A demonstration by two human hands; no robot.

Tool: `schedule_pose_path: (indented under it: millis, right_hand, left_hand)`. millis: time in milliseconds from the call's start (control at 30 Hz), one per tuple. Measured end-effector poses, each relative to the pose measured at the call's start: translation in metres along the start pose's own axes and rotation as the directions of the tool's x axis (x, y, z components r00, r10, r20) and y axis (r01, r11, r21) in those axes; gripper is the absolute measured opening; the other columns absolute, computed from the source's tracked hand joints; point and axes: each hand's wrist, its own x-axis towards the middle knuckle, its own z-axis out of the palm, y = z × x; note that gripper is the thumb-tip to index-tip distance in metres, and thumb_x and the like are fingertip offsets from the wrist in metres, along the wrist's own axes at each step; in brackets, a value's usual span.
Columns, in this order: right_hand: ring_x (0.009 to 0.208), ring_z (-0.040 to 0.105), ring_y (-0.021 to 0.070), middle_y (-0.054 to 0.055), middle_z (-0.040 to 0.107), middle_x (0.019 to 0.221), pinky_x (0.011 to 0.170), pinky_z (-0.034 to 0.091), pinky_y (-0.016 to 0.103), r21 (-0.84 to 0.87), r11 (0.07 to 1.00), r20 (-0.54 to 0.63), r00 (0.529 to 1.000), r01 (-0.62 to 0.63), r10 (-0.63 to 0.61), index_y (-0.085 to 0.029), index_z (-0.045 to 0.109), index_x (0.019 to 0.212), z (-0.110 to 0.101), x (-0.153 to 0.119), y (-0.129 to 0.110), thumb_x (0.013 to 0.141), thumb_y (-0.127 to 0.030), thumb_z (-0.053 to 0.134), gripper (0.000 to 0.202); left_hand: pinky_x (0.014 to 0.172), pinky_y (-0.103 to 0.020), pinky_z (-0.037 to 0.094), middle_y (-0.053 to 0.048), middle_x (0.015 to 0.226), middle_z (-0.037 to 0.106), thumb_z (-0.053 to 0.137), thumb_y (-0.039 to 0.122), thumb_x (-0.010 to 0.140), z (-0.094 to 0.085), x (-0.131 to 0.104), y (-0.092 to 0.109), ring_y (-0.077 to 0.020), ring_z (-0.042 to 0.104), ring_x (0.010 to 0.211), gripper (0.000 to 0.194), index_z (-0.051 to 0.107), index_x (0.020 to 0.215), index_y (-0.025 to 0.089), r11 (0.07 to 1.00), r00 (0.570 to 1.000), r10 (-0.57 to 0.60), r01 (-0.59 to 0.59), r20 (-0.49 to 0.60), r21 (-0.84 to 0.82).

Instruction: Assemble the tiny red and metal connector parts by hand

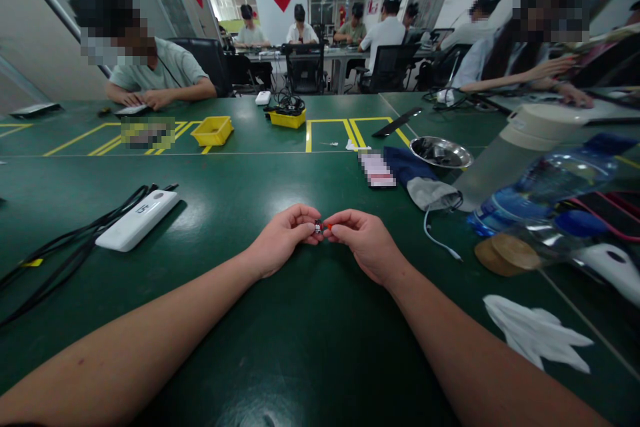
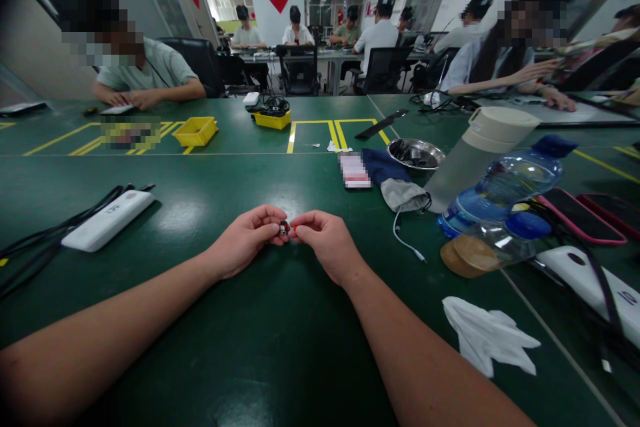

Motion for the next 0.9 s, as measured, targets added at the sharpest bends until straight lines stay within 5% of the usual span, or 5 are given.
schedule_pose_path:
  millis: [300,900]
  right_hand:
    - [0.073,0.068,0.0171,0.005,0.073,0.076,0.074,0.052,0.034,-0.005,1.0,0.006,1.0,-0.001,0.001,-0.016,0.07,0.084,0.0,0.0001,-0.0005,0.073,-0.017,0.07,0.011]
    - [0.073,0.067,0.0171,0.004,0.072,0.076,0.073,0.052,0.034,-0.002,1.0,0.016,1.0,0.005,-0.005,-0.017,0.07,0.085,-0.0012,-0.001,0.0007,0.073,-0.02,0.073,0.013]
  left_hand:
    - [0.077,-0.03,0.053,-0.005,0.099,0.063,0.062,0.02,0.085,-0.0003,-0.0012,0.0001,-0.0143,0.066,0.083,0.021,0.059,0.106,0.017,0.993,0.999,0.026,-0.024,-0.022,0.113]
    - [0.066,-0.026,0.052,-0.004,0.089,0.064,0.063,0.018,0.084,0.002,-0.0018,0.0029,-0.0125,0.066,0.072,0.022,0.057,0.105,0.016,1.0,1.0,0.009,-0.009,-0.009,0.029]
